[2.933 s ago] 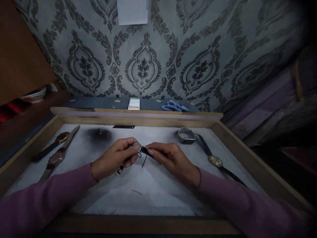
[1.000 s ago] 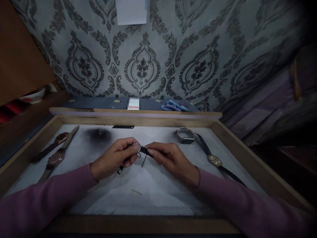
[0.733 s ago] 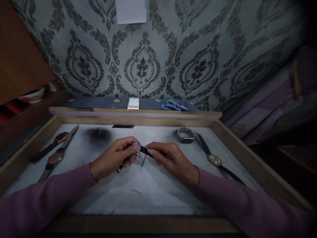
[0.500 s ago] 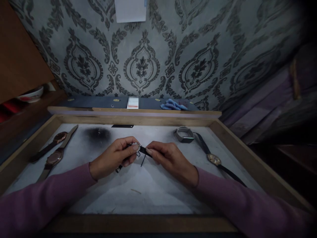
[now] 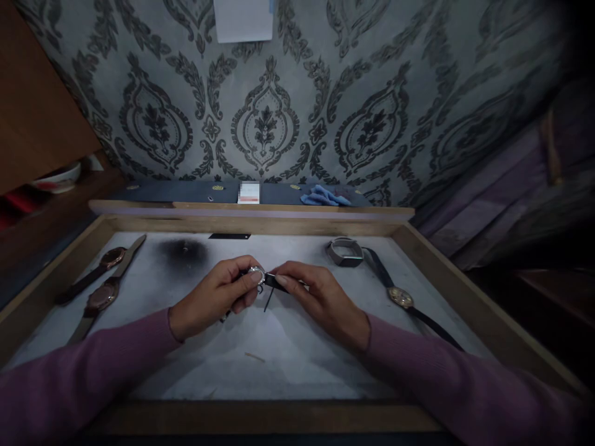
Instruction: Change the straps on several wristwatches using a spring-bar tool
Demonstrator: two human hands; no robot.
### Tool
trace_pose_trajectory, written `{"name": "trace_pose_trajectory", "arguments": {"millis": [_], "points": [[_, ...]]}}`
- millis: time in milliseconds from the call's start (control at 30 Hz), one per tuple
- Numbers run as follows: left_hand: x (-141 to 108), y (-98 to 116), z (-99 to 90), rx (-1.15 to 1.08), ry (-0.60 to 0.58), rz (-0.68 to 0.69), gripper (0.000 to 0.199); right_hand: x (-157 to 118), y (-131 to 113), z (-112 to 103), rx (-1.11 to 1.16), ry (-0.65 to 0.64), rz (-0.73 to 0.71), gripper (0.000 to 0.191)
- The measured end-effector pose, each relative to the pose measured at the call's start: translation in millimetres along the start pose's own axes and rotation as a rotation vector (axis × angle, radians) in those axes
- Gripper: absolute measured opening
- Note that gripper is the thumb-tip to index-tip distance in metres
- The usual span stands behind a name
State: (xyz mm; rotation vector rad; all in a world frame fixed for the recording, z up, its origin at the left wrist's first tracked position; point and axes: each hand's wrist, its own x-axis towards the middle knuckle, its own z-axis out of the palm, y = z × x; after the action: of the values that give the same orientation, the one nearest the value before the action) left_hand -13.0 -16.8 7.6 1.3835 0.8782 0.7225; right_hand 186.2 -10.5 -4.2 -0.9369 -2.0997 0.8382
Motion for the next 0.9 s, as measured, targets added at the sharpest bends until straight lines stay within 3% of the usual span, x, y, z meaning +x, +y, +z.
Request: {"name": "trace_pose_trajectory", "arguments": {"millis": [167,367,600,900], "points": [[-0.9,0.4,0.8,0.059,-0.005,0.037,0.028,-2.2,-4.7,1.6,0.125,-0.128,0.142,0.032],[-0.7,-4.0,0.1,0.093,-0.014,0.051,0.027,-4.5,-5.5,2.1,0.112,-0.160,0.152,0.037],[-2.3,-5.1,0.7,0.123,-0.017,0.051,0.029,-4.7,-4.5,7.2,0.388,-0.167,0.257,0.043],[-7.0,3.2,1.2,0.130,-0.065,0.006,0.035,-5.3,-6.6,4.5,0.272,-0.213,0.171,0.048]]}}
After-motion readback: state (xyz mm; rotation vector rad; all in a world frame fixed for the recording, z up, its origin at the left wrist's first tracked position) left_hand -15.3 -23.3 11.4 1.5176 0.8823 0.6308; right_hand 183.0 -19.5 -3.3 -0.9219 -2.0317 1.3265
